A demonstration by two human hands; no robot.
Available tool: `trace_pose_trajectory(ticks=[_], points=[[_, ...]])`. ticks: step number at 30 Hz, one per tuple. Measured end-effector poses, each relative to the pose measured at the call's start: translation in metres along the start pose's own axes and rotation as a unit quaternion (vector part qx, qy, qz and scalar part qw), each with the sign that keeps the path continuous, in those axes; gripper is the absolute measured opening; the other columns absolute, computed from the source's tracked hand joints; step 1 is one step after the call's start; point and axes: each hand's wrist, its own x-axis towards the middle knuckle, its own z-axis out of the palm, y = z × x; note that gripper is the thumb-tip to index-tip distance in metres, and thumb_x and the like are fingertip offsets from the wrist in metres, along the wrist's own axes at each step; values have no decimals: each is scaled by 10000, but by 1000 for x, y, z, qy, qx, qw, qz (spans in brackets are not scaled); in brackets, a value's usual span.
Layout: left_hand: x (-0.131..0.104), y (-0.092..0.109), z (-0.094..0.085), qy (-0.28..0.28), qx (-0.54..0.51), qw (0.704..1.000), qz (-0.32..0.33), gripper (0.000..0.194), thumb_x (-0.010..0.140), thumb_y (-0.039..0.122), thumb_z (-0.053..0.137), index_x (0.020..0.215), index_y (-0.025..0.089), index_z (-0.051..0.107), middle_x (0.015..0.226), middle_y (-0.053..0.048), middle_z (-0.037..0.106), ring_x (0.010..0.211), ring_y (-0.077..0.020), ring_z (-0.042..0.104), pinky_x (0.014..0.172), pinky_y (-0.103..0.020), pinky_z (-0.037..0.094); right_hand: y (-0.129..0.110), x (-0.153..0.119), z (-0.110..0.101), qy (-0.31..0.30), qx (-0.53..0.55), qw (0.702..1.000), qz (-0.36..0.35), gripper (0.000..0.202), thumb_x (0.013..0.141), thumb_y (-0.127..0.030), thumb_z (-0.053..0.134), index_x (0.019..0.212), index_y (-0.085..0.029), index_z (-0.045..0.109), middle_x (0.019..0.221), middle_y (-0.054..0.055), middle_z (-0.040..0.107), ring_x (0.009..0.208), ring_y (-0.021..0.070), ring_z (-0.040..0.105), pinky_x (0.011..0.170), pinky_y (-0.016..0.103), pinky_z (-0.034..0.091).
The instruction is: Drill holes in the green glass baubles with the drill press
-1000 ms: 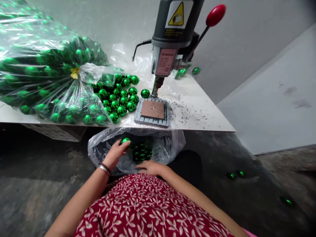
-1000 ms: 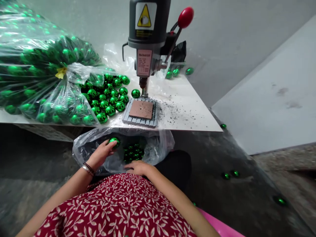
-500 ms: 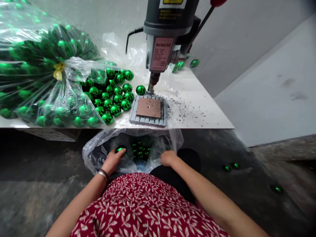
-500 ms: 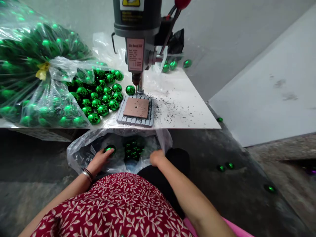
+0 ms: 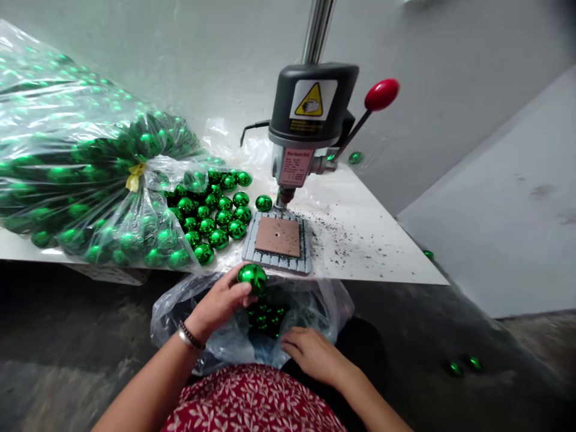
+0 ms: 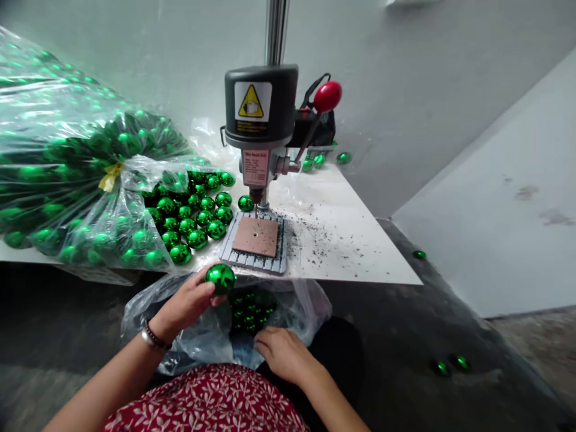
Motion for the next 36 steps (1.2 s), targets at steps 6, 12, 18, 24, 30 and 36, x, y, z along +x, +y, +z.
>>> trace_pose_trajectory(ticks=[6,12,18,24,30,36], points=[[31,11,11,17,-216,970,-107,498,645,516,770,965,162,627,832,-32,651,634,-97,580,535,-188,414,-42,14,-51,241,165,956,-9,445,898,-494,350,1086,-187,611,923,46,667,788,68,610,740,171,489],[38,16,19,-9,-135,990,-30,472,652,342,800,1071,195,640,969,-33,658,762,-109,587,629,-196,452,-62,40,-86,344,265,901,5,431,828,-506,476,1087,-197,628,925,46,675,652,60,586,628,169,481],[68,29,24,74,80,992,60,618,646,330,794,1212,196,586,949,-14,649,692,-80,541,609,-186,424,-59,61,-98,352,331,875,27,426,808,-482,492,1052,-164,638,675,23,635,550,66,551,560,175,452],[112,43,23,157,184,970,18,687,711,422,710,1308,161,492,857,-19,617,561,-67,514,541,-203,434,-30,71,-104,361,378,851,52,442,803,-501,469,1020,-147,621,576,8,561,607,83,559,623,193,451],[130,44,19,102,299,947,65,521,725,428,683,1168,174,583,847,-13,619,581,-82,515,548,-204,447,-18,65,-99,336,409,848,29,474,796,-551,464,1004,-147,602,610,8,563,635,83,558,630,199,449],[130,49,24,103,384,915,76,578,716,404,687,1235,180,569,902,-24,659,659,-115,546,635,-231,464,-19,61,-99,335,405,850,25,464,812,-547,453,1008,-152,596,589,2,543,702,88,577,697,203,462]])
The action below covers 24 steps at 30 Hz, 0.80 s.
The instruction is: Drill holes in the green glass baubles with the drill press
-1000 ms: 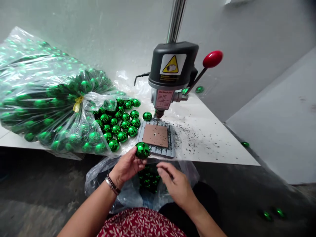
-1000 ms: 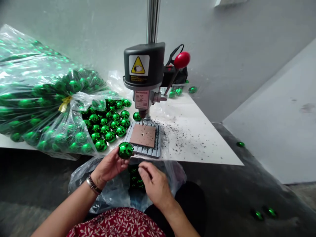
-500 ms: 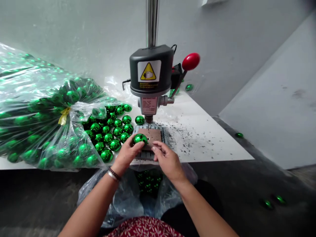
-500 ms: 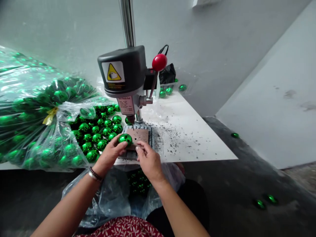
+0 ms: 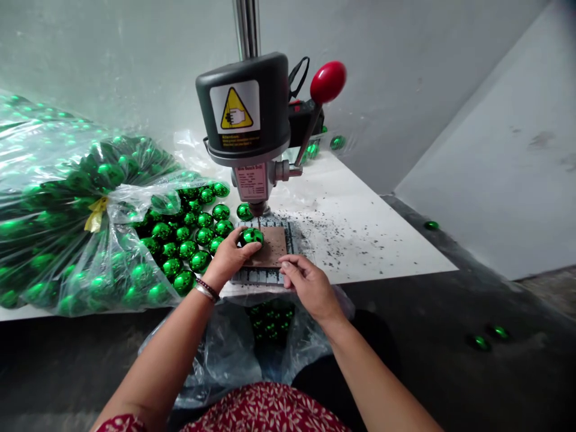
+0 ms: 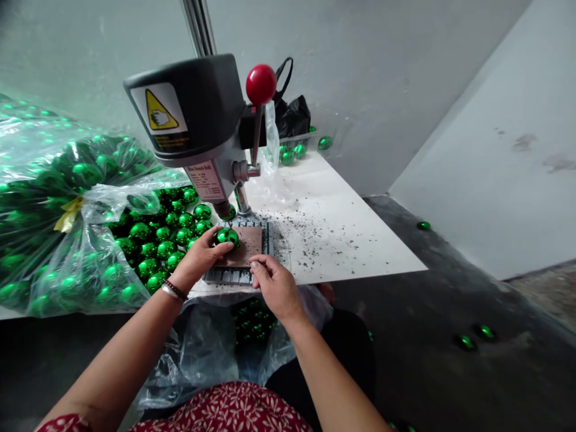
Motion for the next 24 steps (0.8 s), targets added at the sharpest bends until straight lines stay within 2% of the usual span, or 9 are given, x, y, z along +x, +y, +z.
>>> trace_pose_trajectory(ticks=[5,8,13,20,22,24], points=[[2,9,0,2,102,994,32,587,697,378,706,1234,170,596,919,-29,672,819,-179,591,794,-287,470,-1,-4,2,5,-19,1000,3,437,817,-522,460,1016,-158,600,614,-6,555,599,59,524,624,182,431],[5,9,2,-4,105,994,42,638,667,356,736,1258,172,584,971,-40,679,909,-213,608,862,-315,468,-2,-6,3,7,-30,1000,3,423,819,-511,466,1014,-160,602,609,-12,549,580,52,511,608,174,420],[8,6,7,0,100,991,88,627,626,256,767,1228,183,606,1192,-58,642,1093,-231,574,1005,-327,412,-3,-8,4,5,-42,999,-9,397,820,-494,473,995,-166,611,602,-16,543,574,49,504,602,171,408],[7,7,11,-35,6,999,38,692,618,228,768,1280,174,573,1017,-28,686,1000,-220,607,960,-328,446,-8,-5,-5,-34,-30,998,-38,402,806,-499,500,947,-143,622,572,-7,550,559,57,524,564,175,432],[7,6,12,-32,0,999,37,688,616,227,764,1277,185,578,972,-15,686,971,-218,612,929,-322,461,-18,4,-16,-31,-22,998,-56,404,800,-501,517,944,-137,618,565,-6,549,551,57,527,547,175,434],[8,5,13,-29,1,999,35,692,609,237,768,1275,194,583,961,-15,687,956,-222,618,908,-322,471,-37,18,-32,2,-18,996,-83,398,783,-496,556,950,-139,614,597,-6,558,549,46,518,537,169,428]])
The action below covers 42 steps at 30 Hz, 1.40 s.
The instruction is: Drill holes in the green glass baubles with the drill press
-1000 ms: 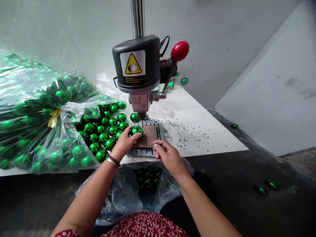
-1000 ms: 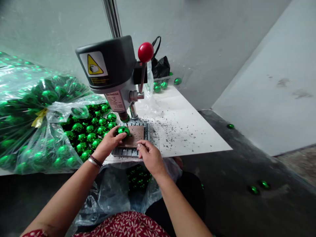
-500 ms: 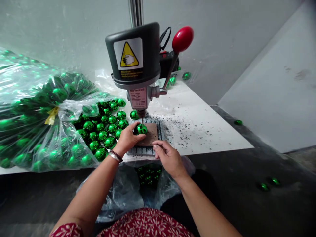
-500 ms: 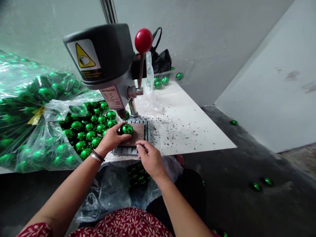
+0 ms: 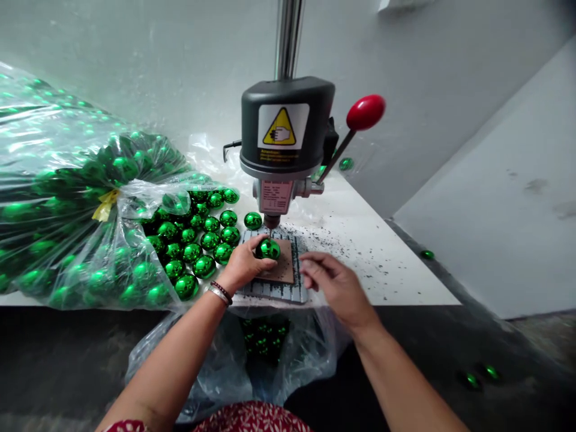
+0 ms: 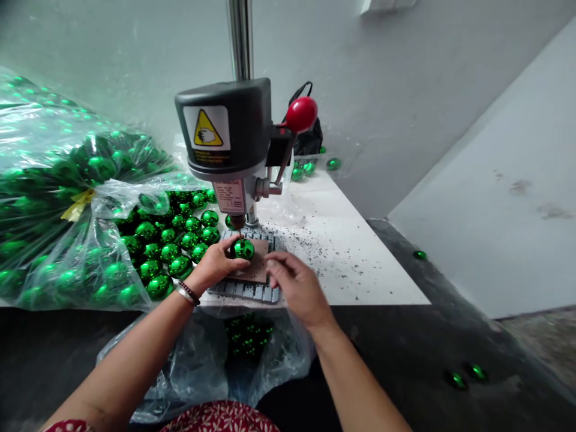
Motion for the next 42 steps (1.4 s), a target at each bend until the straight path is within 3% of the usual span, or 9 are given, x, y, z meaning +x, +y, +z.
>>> trace_pose_trajectory(ticks=[5,7,10,16,23,27,34,38,42], points=[[2,-7,5,18,17,1000,10,704,609,291,779,1279,189,587,1145,-75,670,1048,-261,614,974,-362,439,-76,51,-42,198,-18,972,-125,466,805,-567,516,1052,-177,582,813,17,591,620,14,520,548,153,414],[3,-11,6,28,15,999,18,700,602,297,787,1269,205,597,1187,-85,656,1087,-278,602,1006,-385,415,-106,68,-51,238,-49,953,-179,553,811,-627,451,1122,-182,559,873,36,596,655,23,551,555,164,411],[4,-16,8,32,14,999,23,694,600,305,791,1263,224,602,1164,-86,664,1097,-288,600,1026,-408,395,-138,91,-56,230,-107,944,-210,729,772,-725,309,1220,-186,512,888,50,603,613,22,555,535,181,374],[4,-20,8,30,-10,999,31,694,595,296,794,1260,242,603,1148,-80,666,1114,-284,590,1043,-412,374,-168,109,-42,202,-177,952,-150,884,714,-772,165,1169,-128,566,748,26,588,544,-6,502,544,220,312],[3,-22,9,26,-18,999,35,674,595,284,793,1244,264,612,1143,-64,669,1118,-288,586,1034,-404,380,-183,88,-26,247,-263,921,-148,781,715,-777,225,776,-113,633,617,-1,495,610,13,488,640,275,364],[2,-23,9,29,-6,999,34,679,608,289,788,1260,267,602,1190,-68,657,1126,-293,585,1037,-410,381,-183,85,-24,258,-336,893,-150,581,827,-636,300,752,-143,598,647,-11,484,743,44,518,711,290,346],[-1,-22,9,29,12,999,39,689,613,290,784,1275,274,591,1233,-63,647,1118,-302,594,989,-403,424,-173,57,-11,301,-325,876,-192,337,883,-378,382,702,-142,540,660,-38,468,704,4,436,699,259,282],[-1,-18,8,21,44,998,26,687,633,305,769,1291,262,577,1209,-67,662,1089,-300,613,979,-404,437,-161,42,-6,313,-335,862,-217,291,867,-338,424,677,-129,495,636,-33,428,613,-9,317,669,235,268],[-2,-14,7,20,60,998,27,683,648,282,755,1303,252,564,1229,-52,654,1115,-271,610,1010,-373,431,-143,35,-6,340,-379,819,-266,299,853,-359,427,671,-125,466,609,-33,412,578,0,292,614,201,252]])
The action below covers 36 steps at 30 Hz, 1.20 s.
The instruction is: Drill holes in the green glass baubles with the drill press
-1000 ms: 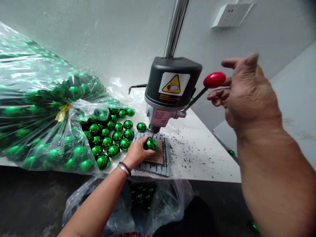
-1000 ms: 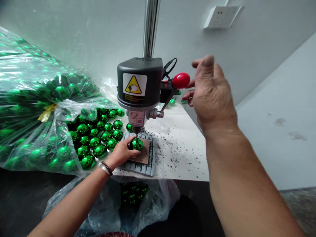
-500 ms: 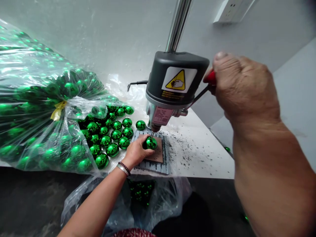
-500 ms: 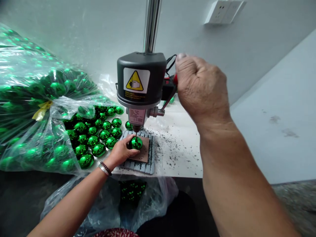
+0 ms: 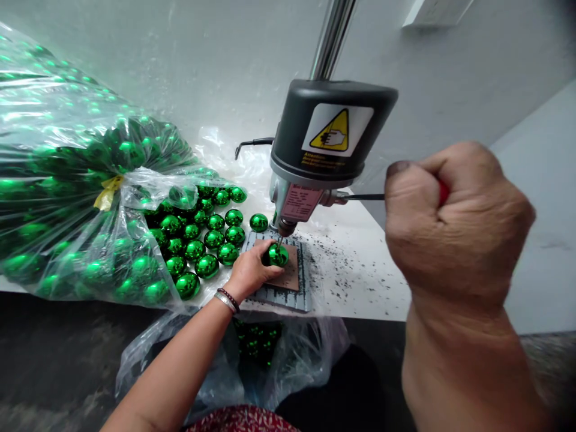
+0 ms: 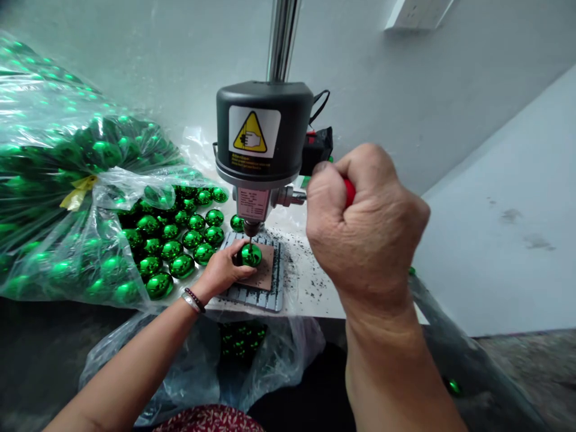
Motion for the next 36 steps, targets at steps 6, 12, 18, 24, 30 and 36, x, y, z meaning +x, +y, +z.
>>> trace_pose_trajectory(ticks=[6,12,18,24,30,36], points=[[-2,-1,1,9,23,1000,12,682,651,283,762,1303,259,559,1263,-36,638,1136,-246,606,1020,-347,438,6,-20,5,55,-26,995,-77,271,861,-342,419,699,-131,470,593,-37,409,546,10,299,552,170,238],[-2,-1,1,12,23,1000,17,671,652,281,762,1293,262,565,1227,-33,659,1112,-245,620,1020,-354,443,9,-27,11,113,-13,986,-123,243,880,-288,418,693,-138,463,594,-31,454,536,22,346,535,174,256],[-2,-1,1,9,28,1000,3,688,653,305,759,1308,260,552,1223,-41,661,1114,-260,618,1005,-377,453,13,-37,19,165,-27,974,-154,165,867,-235,456,730,-143,458,612,-34,465,547,25,360,536,175,258],[-2,-2,2,8,26,1000,9,698,654,303,756,1317,246,545,1271,-46,633,1138,-258,605,1025,-374,437,17,-46,25,189,-45,968,-156,104,866,-222,459,781,-163,457,638,-33,486,582,33,408,554,169,300],[-3,3,0,12,26,1000,6,685,652,293,758,1305,238,557,1271,-52,632,1142,-253,603,1017,-363,444,23,-56,31,183,-37,973,-137,53,845,-199,475,805,-165,469,669,-16,508,613,55,436,581,187,332],[-3,0,1,12,24,1000,7,686,650,318,757,1302,258,553,1222,-39,657,1103,-246,620,966,-346,469,25,-69,32,172,-22,976,-134,79,837,-195,475,770,-154,463,649,-11,488,597,55,422,564,189,319]])
